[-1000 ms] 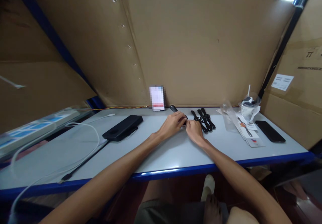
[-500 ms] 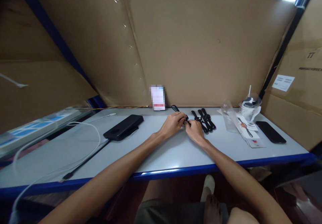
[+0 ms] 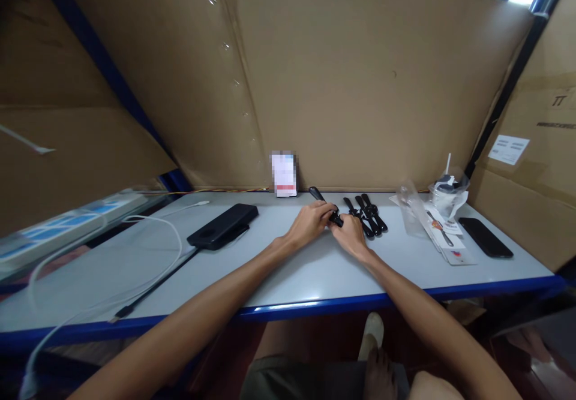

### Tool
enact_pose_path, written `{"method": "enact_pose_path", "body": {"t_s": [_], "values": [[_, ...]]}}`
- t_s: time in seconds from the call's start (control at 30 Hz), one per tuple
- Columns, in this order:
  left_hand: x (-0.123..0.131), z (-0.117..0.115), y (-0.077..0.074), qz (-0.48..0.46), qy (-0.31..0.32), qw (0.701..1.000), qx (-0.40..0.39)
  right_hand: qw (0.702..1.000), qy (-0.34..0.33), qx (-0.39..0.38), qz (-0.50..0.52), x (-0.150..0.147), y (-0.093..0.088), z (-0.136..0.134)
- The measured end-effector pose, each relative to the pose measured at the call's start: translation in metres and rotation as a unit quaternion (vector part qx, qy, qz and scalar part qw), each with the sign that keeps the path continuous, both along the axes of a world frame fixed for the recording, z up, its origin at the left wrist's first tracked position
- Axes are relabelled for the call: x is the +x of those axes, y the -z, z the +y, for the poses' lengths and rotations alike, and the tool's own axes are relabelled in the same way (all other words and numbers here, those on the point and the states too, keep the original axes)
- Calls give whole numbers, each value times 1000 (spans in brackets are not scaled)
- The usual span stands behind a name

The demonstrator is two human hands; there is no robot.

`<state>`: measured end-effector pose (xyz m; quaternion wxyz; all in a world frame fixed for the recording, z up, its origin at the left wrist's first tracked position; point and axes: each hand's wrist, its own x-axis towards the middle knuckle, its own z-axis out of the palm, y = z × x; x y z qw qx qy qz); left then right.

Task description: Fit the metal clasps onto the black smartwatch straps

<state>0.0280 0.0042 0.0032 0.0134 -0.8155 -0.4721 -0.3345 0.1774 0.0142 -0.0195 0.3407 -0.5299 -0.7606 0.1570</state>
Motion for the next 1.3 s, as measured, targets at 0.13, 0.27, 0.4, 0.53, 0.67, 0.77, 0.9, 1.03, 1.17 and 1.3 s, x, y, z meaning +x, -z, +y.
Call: {"method": "enact_pose_path", "body": {"t_s": [0.13, 0.27, 0.4, 0.53, 0.67, 0.77, 0.9, 1.03, 1.17, 1.3], "values": [[2, 0, 1, -5, -5, 1000, 20, 1000, 1, -3, -2, -1, -2, -2], [1, 4, 5, -33, -15, 999, 26, 1000, -1, -8, 3, -1, -4, -4], [-1, 4, 5, -14, -21, 999, 37, 1000, -3, -11, 15, -1, -4, -3], [0, 1, 2, -7, -5, 999, 32, 1000, -6, -6, 19, 0, -2, -2], [3, 0, 2, -25, 0, 999, 30, 1000, -10, -2, 17, 0, -2, -2], [2, 2, 4, -44, -13, 998, 30, 1000, -7, -5, 20, 0, -3, -3], [-1, 3, 3, -19, -17, 999, 45, 1000, -4, -7, 21, 0, -3, -3], [-1, 1, 2, -17, -8, 999, 33, 1000, -5, -7, 18, 0, -1, -2], [3, 1, 3, -20, -14, 999, 36, 1000, -15, 3, 13, 0, 1, -1], [2, 2, 4, -41, -8, 998, 46, 1000, -12, 5, 13, 0, 1, 0]]}}
